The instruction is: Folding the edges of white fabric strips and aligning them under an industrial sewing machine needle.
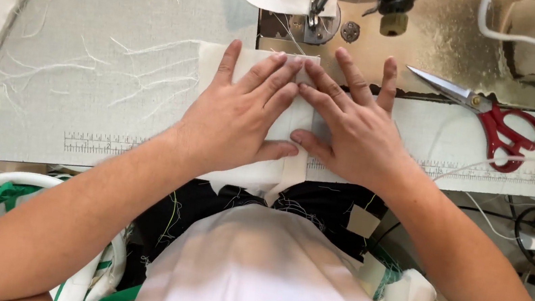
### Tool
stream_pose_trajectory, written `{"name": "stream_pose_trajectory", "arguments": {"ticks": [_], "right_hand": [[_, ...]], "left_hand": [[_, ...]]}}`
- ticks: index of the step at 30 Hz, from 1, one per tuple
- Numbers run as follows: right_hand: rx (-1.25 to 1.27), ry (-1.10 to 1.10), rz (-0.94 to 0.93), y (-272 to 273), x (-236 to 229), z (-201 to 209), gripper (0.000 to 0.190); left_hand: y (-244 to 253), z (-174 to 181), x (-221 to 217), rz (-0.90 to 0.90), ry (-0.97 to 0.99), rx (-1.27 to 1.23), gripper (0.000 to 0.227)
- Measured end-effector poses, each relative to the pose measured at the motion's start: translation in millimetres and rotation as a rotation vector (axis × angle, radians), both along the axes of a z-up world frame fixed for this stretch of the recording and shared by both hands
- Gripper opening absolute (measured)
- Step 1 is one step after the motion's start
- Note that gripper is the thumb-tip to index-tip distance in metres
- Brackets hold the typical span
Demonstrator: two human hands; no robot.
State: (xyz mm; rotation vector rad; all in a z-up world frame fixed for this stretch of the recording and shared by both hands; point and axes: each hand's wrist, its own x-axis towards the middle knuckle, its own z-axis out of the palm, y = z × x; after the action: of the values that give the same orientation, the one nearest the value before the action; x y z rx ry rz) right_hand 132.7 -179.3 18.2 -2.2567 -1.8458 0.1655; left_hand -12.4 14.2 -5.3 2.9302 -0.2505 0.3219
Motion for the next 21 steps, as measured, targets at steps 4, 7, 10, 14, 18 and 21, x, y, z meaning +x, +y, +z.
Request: {"name": "stream_pose_trajectory", "arguments": {"ticks": [4, 7, 10, 14, 18, 21], "right_hand": [[-0.018, 0.063, -0.023, 9.4, 19.5, 5.3, 0.079], [0.012, 0.015, -0.029, 15.5, 32.8, 2.4, 0.074], [0.013, 0.035, -0.016, 18.7, 39.7, 1.4, 0.076], [0.057, 0.02, 0.014, 21.9, 45.4, 0.4, 0.071], [0.072, 0.022, 0.027, 22.0, 45.3, 0.3, 0.069], [0.059, 0.016, 0.02, 22.9, 47.7, -0.6, 0.069]], "left_hand": [[11.7, -2.7, 18.9, -0.009, 0.071, -0.062, 0.094], [21.3, -4.3, 32.1, -0.012, -0.02, -0.046, 0.091], [24.5, -4.2, 37.6, -0.003, -0.008, -0.048, 0.09], [27.1, -5.6, 41.1, 0.0, -0.057, -0.053, 0.089], [27.3, -4.5, 39.7, -0.001, -0.068, -0.063, 0.087], [28.3, -4.4, 41.9, -0.005, -0.069, -0.072, 0.085]]}}
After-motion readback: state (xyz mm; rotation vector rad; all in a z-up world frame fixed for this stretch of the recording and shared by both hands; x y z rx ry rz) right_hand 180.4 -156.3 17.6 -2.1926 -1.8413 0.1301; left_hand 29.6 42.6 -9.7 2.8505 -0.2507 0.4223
